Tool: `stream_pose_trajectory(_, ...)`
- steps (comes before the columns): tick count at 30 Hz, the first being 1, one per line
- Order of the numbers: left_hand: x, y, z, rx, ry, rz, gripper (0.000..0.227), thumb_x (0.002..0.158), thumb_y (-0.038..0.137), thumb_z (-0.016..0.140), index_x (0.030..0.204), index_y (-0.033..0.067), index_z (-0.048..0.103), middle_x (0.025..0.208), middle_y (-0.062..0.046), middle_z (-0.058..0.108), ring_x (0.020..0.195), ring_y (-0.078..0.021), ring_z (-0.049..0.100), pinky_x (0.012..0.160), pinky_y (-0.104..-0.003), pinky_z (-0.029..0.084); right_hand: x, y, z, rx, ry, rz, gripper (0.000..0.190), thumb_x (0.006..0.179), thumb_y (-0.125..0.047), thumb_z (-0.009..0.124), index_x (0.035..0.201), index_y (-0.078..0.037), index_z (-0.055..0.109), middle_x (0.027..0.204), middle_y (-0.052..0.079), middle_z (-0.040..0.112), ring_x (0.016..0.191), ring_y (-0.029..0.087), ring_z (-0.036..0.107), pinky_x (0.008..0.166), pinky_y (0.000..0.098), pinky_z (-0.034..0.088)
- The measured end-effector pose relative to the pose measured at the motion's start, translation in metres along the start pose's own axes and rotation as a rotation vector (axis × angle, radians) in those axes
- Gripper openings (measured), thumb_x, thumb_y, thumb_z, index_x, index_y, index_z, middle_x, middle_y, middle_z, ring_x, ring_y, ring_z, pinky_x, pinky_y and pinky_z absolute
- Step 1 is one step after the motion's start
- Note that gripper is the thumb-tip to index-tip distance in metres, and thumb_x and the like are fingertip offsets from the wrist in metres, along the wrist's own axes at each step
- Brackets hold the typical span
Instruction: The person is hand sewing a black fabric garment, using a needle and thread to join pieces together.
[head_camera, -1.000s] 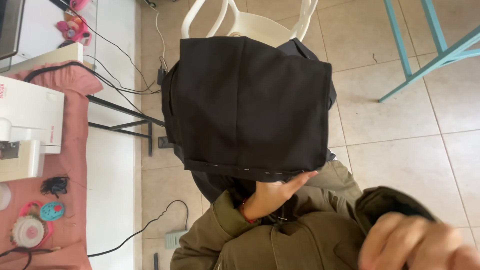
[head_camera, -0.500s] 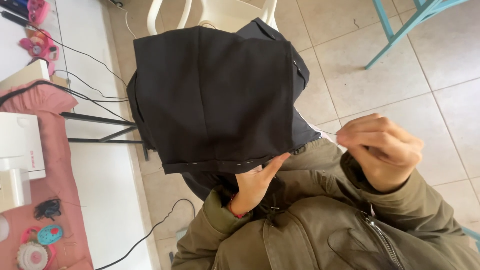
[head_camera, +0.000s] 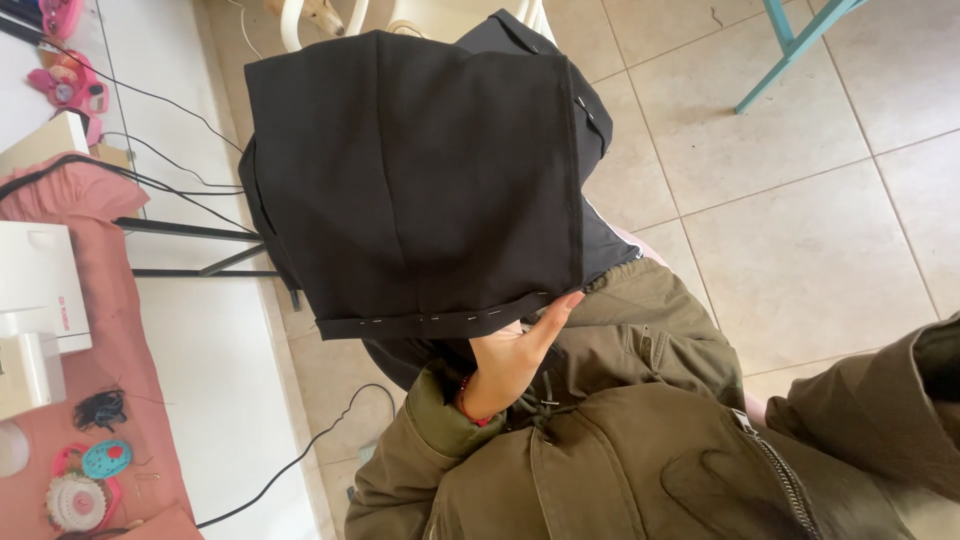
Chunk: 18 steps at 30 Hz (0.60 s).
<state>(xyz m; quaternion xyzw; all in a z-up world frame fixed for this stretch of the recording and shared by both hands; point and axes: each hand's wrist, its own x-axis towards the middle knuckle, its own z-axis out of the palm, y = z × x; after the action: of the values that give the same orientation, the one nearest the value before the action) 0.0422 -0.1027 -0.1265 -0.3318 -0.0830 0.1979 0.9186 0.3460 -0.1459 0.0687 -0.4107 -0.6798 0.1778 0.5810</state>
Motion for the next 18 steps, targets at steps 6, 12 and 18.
stream_pose_trajectory(6,0.009,-0.025,0.023,-1.007,0.073,-0.107,0.059,0.115,0.026,0.047,0.156,-0.0122,0.030,0.163,-0.016,0.034,0.149,-0.0210,0.037,0.125,-0.033,0.030,0.004,-0.008,-0.002,-0.064,-0.048,0.024,0.010,0.087,0.006,0.070,0.094,0.000,0.068,0.097,0.013,0.070,0.085,0.022,0.073,0.072,0.0269,0.062)
stream_pose_trajectory(12,0.050,-0.101,0.092,-3.158,-0.219,-1.064,0.020,0.102,0.007,0.071,0.121,0.0018,0.074,0.109,0.000,0.071,0.097,-0.0111,0.066,0.090,-0.027,0.054,0.017,0.009,0.044,-0.104,-0.144,0.025,0.016,0.080,0.006,0.076,0.093,-0.001,0.074,0.098,0.010,0.075,0.088,0.020,0.072,0.075,0.0277,0.059)
stream_pose_trajectory(18,0.056,-0.107,0.095,-3.284,-0.292,-1.513,0.017,0.092,-0.004,0.080,0.107,-0.0059,0.071,0.102,-0.004,0.074,0.088,-0.0105,0.069,0.082,-0.025,0.057,0.020,0.015,0.055,-0.115,-0.132,-0.042,0.019,0.077,0.006,0.077,0.095,-0.001,0.074,0.098,0.009,0.075,0.090,0.023,0.070,0.079,0.0320,0.059)
